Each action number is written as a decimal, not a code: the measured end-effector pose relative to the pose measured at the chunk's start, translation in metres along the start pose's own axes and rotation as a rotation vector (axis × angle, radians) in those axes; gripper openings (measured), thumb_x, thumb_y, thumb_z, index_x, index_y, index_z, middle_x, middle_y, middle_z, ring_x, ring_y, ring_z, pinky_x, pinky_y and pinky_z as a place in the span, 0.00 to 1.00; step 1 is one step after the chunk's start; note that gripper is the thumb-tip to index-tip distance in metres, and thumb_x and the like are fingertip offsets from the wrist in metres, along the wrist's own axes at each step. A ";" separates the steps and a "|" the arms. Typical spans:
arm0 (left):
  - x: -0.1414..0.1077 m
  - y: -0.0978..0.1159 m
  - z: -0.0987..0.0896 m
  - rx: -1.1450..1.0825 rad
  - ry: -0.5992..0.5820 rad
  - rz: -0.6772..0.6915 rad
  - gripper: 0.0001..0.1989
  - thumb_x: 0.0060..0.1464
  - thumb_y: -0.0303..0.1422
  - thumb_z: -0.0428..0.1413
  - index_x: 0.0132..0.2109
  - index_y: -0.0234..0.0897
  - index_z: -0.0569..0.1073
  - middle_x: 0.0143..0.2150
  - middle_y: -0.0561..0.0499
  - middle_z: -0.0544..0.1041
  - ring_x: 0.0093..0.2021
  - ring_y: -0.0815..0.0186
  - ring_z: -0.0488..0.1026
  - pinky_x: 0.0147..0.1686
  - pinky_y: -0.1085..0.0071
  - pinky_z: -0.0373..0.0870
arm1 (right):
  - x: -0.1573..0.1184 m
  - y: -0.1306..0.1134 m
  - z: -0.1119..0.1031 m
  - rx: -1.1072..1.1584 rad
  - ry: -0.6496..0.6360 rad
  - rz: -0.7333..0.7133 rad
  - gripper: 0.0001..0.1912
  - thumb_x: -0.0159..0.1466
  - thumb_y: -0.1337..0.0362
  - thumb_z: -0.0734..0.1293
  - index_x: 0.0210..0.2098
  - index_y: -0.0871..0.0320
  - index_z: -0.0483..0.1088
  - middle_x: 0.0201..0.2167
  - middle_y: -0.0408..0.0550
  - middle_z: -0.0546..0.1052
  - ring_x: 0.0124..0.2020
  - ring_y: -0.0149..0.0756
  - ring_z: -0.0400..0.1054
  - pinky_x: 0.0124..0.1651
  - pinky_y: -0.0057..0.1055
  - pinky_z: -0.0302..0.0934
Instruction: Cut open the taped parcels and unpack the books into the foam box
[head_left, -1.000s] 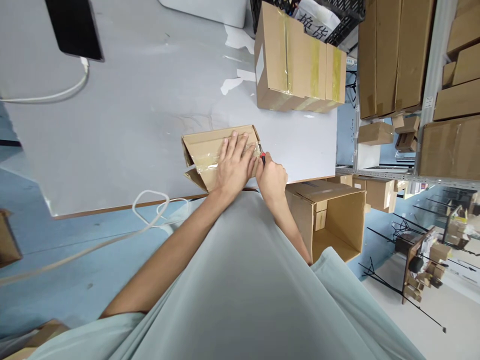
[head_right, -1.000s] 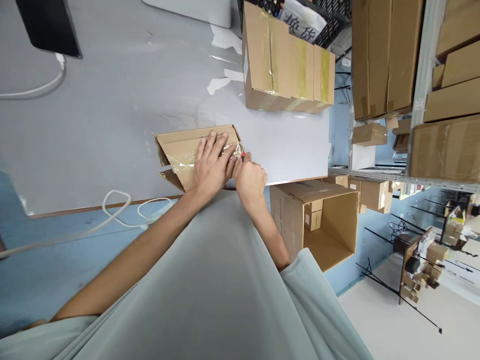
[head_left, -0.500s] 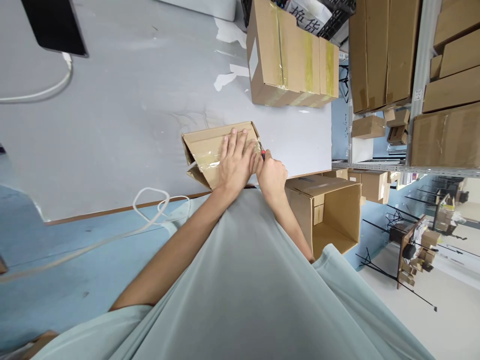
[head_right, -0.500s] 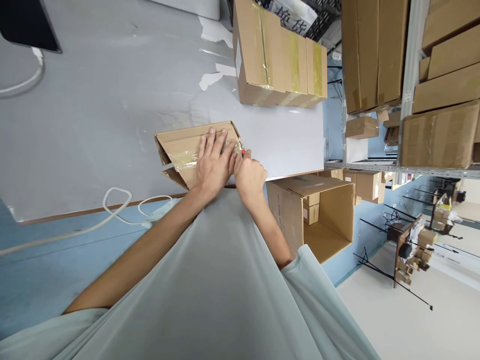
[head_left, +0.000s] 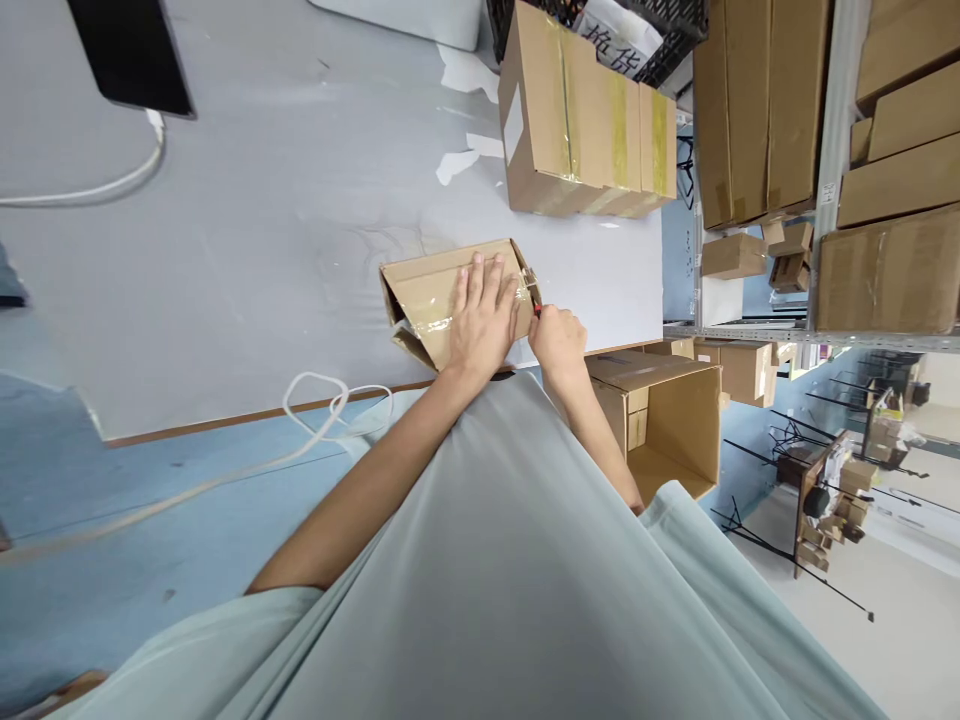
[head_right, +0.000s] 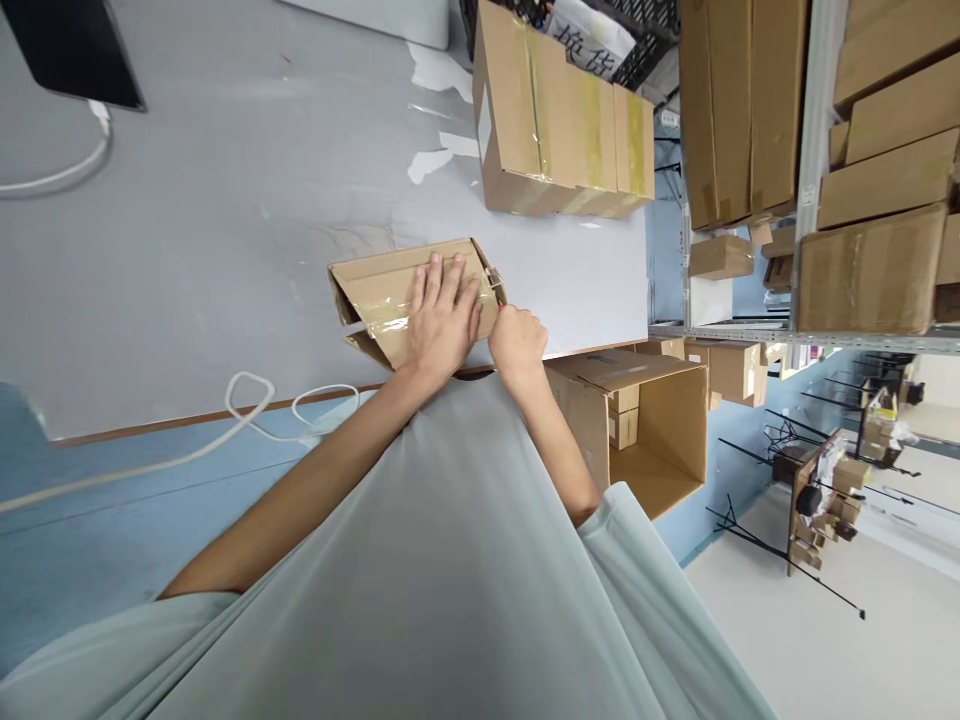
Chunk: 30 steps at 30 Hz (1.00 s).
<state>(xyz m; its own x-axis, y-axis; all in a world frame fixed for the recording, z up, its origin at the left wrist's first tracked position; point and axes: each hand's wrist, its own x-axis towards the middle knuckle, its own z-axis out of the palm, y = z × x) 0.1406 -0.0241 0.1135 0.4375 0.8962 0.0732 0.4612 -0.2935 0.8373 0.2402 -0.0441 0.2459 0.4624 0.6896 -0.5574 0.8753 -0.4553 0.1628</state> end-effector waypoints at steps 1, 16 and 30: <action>0.001 -0.001 0.000 0.009 -0.001 0.005 0.28 0.82 0.41 0.44 0.78 0.38 0.72 0.88 0.40 0.61 0.91 0.50 0.45 0.89 0.41 0.37 | -0.001 0.000 0.000 0.003 0.001 -0.003 0.21 0.86 0.66 0.56 0.63 0.64 0.79 0.61 0.71 0.85 0.63 0.51 0.83 0.63 0.41 0.74; 0.000 -0.009 -0.001 0.045 -0.010 0.061 0.27 0.82 0.40 0.47 0.78 0.37 0.72 0.87 0.39 0.61 0.91 0.47 0.46 0.89 0.36 0.40 | 0.014 0.000 -0.007 0.122 0.071 -0.064 0.22 0.87 0.60 0.56 0.71 0.58 0.73 0.59 0.65 0.86 0.61 0.55 0.83 0.65 0.47 0.72; -0.005 -0.012 -0.004 0.154 -0.010 0.065 0.26 0.81 0.39 0.48 0.78 0.40 0.74 0.87 0.40 0.62 0.90 0.46 0.47 0.88 0.34 0.44 | 0.027 0.015 -0.015 0.107 0.016 -0.181 0.20 0.84 0.61 0.61 0.65 0.57 0.80 0.58 0.63 0.87 0.61 0.54 0.83 0.63 0.42 0.72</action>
<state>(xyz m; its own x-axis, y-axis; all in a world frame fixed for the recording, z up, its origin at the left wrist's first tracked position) 0.1303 -0.0237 0.1053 0.4778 0.8704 0.1185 0.5439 -0.3991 0.7382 0.2680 -0.0237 0.2453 0.3020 0.7741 -0.5564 0.9246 -0.3800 -0.0267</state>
